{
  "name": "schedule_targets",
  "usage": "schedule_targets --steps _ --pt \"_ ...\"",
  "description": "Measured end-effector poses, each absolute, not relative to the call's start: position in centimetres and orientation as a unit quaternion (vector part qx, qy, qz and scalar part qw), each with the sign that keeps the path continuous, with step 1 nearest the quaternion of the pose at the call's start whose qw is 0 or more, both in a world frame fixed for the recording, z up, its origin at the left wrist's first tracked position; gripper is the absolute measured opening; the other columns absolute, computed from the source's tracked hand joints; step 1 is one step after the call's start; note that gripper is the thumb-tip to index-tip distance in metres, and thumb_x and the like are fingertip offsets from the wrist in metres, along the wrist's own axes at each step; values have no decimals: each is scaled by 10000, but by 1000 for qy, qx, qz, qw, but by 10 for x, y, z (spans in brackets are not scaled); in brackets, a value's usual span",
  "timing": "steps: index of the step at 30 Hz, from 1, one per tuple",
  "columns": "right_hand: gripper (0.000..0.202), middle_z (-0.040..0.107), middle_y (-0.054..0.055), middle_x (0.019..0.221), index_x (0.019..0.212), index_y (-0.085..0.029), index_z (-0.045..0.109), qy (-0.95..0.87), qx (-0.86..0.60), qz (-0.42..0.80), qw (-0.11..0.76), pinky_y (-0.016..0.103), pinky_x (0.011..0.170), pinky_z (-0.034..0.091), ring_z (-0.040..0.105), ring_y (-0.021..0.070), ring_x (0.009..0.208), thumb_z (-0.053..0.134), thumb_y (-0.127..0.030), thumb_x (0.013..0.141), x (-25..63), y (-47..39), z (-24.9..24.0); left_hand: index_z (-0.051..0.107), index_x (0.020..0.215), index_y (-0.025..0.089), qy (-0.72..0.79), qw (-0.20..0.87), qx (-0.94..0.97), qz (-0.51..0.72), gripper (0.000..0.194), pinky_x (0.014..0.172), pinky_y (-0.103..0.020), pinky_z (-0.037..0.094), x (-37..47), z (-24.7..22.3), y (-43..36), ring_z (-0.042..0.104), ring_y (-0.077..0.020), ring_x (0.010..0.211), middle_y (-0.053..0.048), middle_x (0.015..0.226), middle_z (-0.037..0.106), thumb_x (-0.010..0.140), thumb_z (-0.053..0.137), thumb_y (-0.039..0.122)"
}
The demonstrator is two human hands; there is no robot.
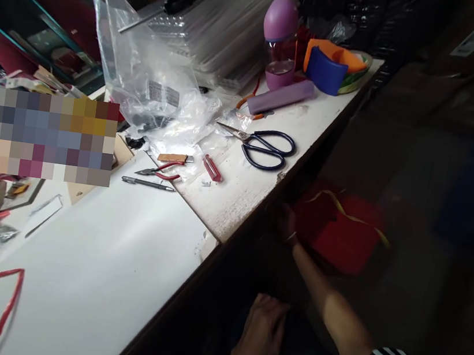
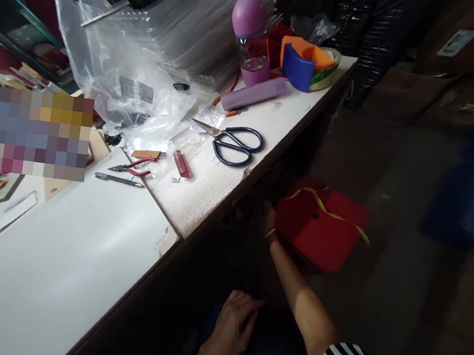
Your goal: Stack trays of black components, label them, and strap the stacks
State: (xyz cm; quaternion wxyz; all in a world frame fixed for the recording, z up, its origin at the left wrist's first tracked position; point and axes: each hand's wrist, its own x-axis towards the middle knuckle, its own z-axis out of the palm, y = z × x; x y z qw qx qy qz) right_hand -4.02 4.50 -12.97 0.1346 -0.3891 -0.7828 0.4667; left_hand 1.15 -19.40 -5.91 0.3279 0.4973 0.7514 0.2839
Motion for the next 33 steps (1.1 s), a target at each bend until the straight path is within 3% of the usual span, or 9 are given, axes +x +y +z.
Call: schedule_targets --steps 2,6,9,12,17,22,25,27,33 --pt "187 618 74 1035 1035 -135 598 -788 -394 458 114 352 834 491 590 172 929 482 -201 904 -15 49 -119 613 1089 224 751 327 497 287 344 839 -395 429 14 -57 -195 582 -192 848 -51 915 661 829 437 85" --pt "301 651 38 777 949 -142 642 -800 -373 468 47 241 632 483 606 128 640 351 -107 882 43 32 -101 613 1092 232 761 313 497 275 318 877 -414 410 19 -53 -197 589 -199 880 -48 929 664 865 421 119" --pt "342 661 41 955 1084 -179 615 -808 -372 457 15 234 733 489 630 123 789 344 -104 891 81 0 -107 624 1061 210 763 284 517 264 291 833 -398 423 25 -50 -197 591 -203 845 -62 884 662 882 404 147" --pt "275 614 91 1123 1113 -143 595 -809 -396 432 -47 319 882 472 593 160 986 437 -110 890 110 -30 -134 625 1052 200 761 256 538 258 285 795 -378 432 30 -48 -199 591 -201 820 -69 861 659 891 393 161" --pt "300 606 70 1095 1113 -150 578 -811 -391 411 -146 394 834 509 598 179 946 594 -314 862 132 -44 -165 632 1016 201 757 240 547 264 258 794 -367 436 34 -49 -202 596 -187 814 -58 865 670 900 403 179" --pt "285 599 72 1087 1124 -160 566 -832 -442 327 -73 393 865 469 579 182 967 468 -342 928 121 21 -145 637 1009 205 766 239 534 268 263 797 -372 428 32 -56 -201 604 -187 817 -56 862 669 915 391 205" --pt "403 457 147 1305 1348 -144 368 -827 -507 245 3 380 922 407 499 214 1111 328 -247 960 112 82 -132 640 1018 211 761 240 535 276 264 787 -362 434 31 -59 -201 601 -183 810 -52 856 666 918 395 220" --pt "453 424 180 1321 1392 -113 285 -819 -532 211 26 362 913 394 476 228 1132 314 -203 948 108 112 -132 640 1019 211 763 238 535 275 262 796 -364 437 30 -59 -201 604 -181 808 -49 851 665 917 398 220" --pt "299 545 112 1117 1154 -108 523 -829 -532 172 9 395 889 408 511 218 1032 482 -271 906 116 122 -155 633 1020 210 770 233 525 278 257 796 -362 444 29 -59 -205 608 -183 831 -51 882 672 913 400 212"
